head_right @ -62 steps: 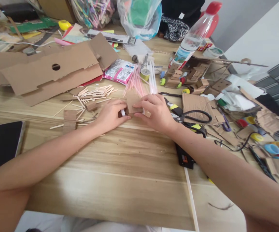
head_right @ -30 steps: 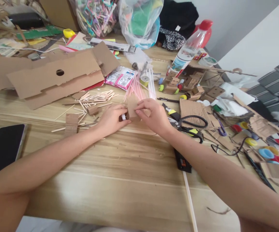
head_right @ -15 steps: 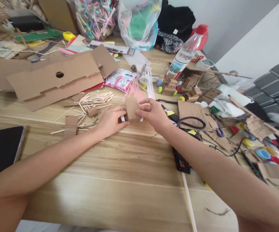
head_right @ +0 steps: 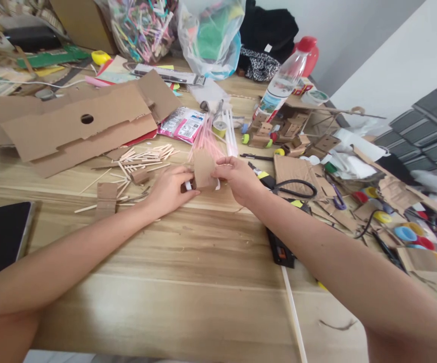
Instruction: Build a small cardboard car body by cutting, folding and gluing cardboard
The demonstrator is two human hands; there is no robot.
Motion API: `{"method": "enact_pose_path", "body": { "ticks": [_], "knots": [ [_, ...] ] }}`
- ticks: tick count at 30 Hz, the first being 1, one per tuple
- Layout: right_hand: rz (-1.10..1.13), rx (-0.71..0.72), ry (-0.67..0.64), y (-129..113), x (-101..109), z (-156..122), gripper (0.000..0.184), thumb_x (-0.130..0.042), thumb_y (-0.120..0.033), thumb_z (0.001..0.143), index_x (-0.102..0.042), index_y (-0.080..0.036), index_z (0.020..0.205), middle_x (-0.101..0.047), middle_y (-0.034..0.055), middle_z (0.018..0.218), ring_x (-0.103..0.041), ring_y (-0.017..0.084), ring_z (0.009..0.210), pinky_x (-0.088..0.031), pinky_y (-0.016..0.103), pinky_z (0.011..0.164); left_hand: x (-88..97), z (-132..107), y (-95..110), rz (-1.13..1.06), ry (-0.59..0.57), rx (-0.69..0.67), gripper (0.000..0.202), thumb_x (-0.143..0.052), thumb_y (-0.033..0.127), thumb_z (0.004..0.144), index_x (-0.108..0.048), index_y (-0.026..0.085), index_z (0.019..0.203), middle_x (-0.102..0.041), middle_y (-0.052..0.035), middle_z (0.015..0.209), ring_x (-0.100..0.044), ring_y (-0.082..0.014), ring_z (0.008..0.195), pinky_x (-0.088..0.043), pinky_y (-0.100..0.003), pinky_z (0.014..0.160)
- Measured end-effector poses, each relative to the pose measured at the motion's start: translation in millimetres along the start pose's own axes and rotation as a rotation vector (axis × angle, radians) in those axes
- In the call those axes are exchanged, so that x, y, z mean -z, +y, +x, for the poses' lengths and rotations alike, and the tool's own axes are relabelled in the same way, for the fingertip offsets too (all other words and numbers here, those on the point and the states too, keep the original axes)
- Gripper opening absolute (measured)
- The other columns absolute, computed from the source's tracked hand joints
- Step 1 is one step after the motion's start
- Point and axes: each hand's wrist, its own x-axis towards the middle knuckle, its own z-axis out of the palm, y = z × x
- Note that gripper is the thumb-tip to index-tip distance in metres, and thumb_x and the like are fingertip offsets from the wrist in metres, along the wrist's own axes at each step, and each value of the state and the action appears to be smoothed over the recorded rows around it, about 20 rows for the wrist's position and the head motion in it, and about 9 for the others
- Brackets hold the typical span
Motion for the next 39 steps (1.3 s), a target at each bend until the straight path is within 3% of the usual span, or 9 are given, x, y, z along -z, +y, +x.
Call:
{"method": "enact_pose_path", "body": {
  "ticks": [16,22,28,34,36,39],
  "knots": [
    [0.069,0.036,0.021,0,0,-7,0.048,-0.090,-0.020,0.041,-0.055,-0.025,0.075,-0.062,-0.0062,0.067,-0.064,0.017,0.072,-0.050,0.032,0.074,0.4,0,2,0.032,0.019,0.040,0.013,-0.080,0.023,0.079,-0.076,0.022,0.091,-0.075,-0.0071,0.100,-0.070,-0.0293,0.103,-0.051,-0.042,0.094],
    [0.064,0.042,0.034,-2,2,-11,0.049,-0.087,-0.023,0.040,-0.054,-0.025,0.075,-0.062,-0.0057,0.066,-0.058,0.016,0.069,-0.044,0.032,0.069,2.5,0,7,0.068,-0.001,0.082,0.016,-0.079,0.019,0.079,-0.078,0.021,0.094,-0.077,-0.0078,0.101,-0.070,-0.0308,0.105,-0.052,-0.043,0.094],
    [0.074,0.038,0.059,-5,1,-17,0.045,-0.083,-0.023,0.040,-0.053,-0.026,0.074,-0.054,-0.0086,0.058,-0.051,0.014,0.063,-0.036,0.030,0.062,6.0,1,12,0.059,-0.034,0.124,0.031,-0.080,0.017,0.078,-0.078,0.020,0.109,-0.078,-0.0100,0.109,-0.070,-0.0318,0.111,-0.051,-0.045,0.100],
    [0.097,0.068,0.058,-10,1,-30,0.045,-0.081,-0.026,0.040,-0.052,-0.026,0.074,-0.052,-0.0088,0.060,-0.050,0.014,0.063,-0.036,0.030,0.061,14.0,-8,8,-0.027,-0.003,0.080,0.062,-0.088,0.029,0.070,-0.069,0.023,0.128,-0.071,-0.0109,0.134,-0.061,-0.0348,0.130,-0.044,-0.052,0.112],
    [0.106,0.079,0.056,-13,1,-40,0.043,-0.081,-0.027,0.043,-0.053,-0.026,0.075,-0.056,-0.0081,0.060,-0.052,0.014,0.065,-0.037,0.030,0.062,20.2,-13,9,-0.109,0.053,0.035,0.057,-0.086,0.032,0.071,-0.070,0.023,0.125,-0.070,-0.0107,0.135,-0.059,-0.0342,0.131,-0.042,-0.052,0.114],
    [0.139,0.121,0.074,-17,-1,-56,0.042,-0.082,-0.027,0.046,-0.053,-0.027,0.076,-0.059,-0.0081,0.060,-0.056,0.015,0.065,-0.041,0.030,0.066,27.5,-17,18,-0.329,0.198,-0.007,0.030,-0.076,0.035,0.081,-0.076,0.022,0.107,-0.077,-0.0096,0.120,-0.066,-0.0298,0.118,-0.047,-0.047,0.109]
  ]
}}
